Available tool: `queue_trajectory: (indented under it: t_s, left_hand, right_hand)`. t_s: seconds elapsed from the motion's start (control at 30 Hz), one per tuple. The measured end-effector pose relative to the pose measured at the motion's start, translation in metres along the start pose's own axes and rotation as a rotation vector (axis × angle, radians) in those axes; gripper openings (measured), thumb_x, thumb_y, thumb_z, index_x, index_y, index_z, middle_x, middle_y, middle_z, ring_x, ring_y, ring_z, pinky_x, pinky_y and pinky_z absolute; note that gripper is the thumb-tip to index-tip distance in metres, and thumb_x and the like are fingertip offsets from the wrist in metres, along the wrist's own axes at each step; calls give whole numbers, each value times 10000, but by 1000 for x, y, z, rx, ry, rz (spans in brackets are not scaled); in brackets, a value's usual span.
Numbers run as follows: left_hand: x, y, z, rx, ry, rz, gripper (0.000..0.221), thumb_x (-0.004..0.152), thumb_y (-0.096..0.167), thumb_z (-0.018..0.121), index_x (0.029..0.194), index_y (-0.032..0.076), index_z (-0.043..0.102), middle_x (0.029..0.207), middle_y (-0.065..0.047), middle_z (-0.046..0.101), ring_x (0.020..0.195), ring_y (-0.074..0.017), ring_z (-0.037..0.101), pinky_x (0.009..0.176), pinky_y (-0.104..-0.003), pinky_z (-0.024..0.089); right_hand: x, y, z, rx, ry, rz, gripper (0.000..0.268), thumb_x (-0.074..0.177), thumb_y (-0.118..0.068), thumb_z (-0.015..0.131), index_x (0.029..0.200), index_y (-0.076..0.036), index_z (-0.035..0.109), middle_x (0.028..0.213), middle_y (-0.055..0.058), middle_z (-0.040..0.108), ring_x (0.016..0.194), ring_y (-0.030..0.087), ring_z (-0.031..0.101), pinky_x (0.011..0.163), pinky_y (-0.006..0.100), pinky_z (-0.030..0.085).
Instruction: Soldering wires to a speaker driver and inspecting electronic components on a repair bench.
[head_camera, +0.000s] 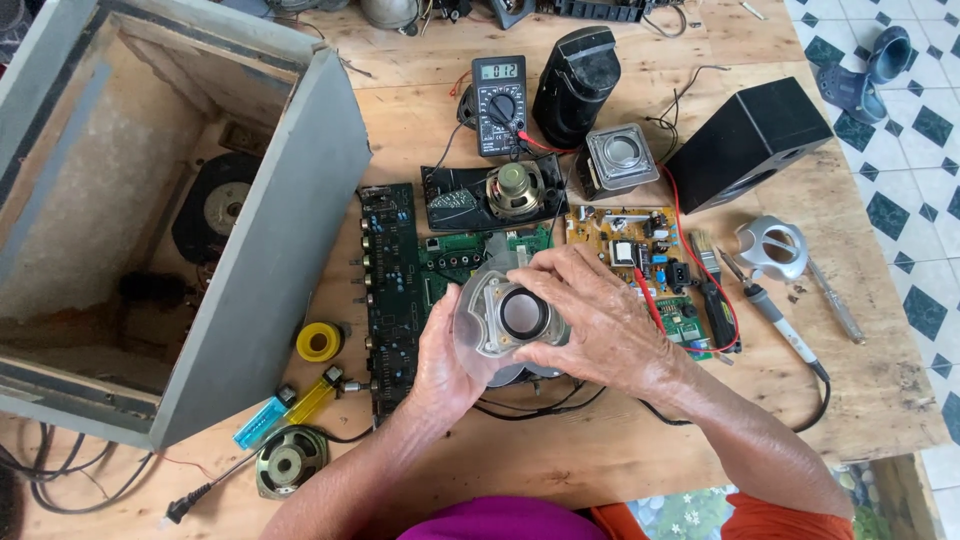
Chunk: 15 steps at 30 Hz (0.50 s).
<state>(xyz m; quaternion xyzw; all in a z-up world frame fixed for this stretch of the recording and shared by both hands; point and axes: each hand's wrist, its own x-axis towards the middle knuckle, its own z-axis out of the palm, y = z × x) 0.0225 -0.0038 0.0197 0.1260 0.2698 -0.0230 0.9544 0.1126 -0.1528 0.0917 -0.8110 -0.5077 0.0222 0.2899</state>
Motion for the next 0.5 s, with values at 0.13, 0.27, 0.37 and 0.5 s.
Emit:
queue_trajectory:
  t_s: [0.13,0.27,0.37,0.5]
  left_hand:
    - [0,0,1,17,-7,-4,514,861,513,655,1156,92,626,1079,-192,638,925,-354,631,716,-561,589]
    - [0,-2,-2,8,-19,4,543,879,528,626,1200,91,600,1121,-199,627,938,-360,626,731,-558,585]
    - [9,-4,-13,28,-27,16,562,887,545,610,1222,95,582,1137,-204,620,954,-360,627,732,-555,588]
    - [15,-7,-22,77,-124,72,637,904,584,559,1332,113,528,1187,-206,605,967,-335,631,740,-522,605]
  right_hand:
    - [-2,3,2,11,3,6,648,706,-388,868,1248,-115,640,1091,88,578,1004,257,553,864,407,521]
    - [-2,2,2,18,9,14,651,720,-379,862,1266,-106,637,1110,102,585,1026,265,559,870,411,523]
    - [-4,1,2,40,10,31,653,723,-365,861,1277,-105,635,1119,104,590,1029,260,561,869,408,524]
    - [-6,3,6,65,1,70,686,706,-356,874,1305,-125,631,1112,90,588,1004,240,561,869,390,533]
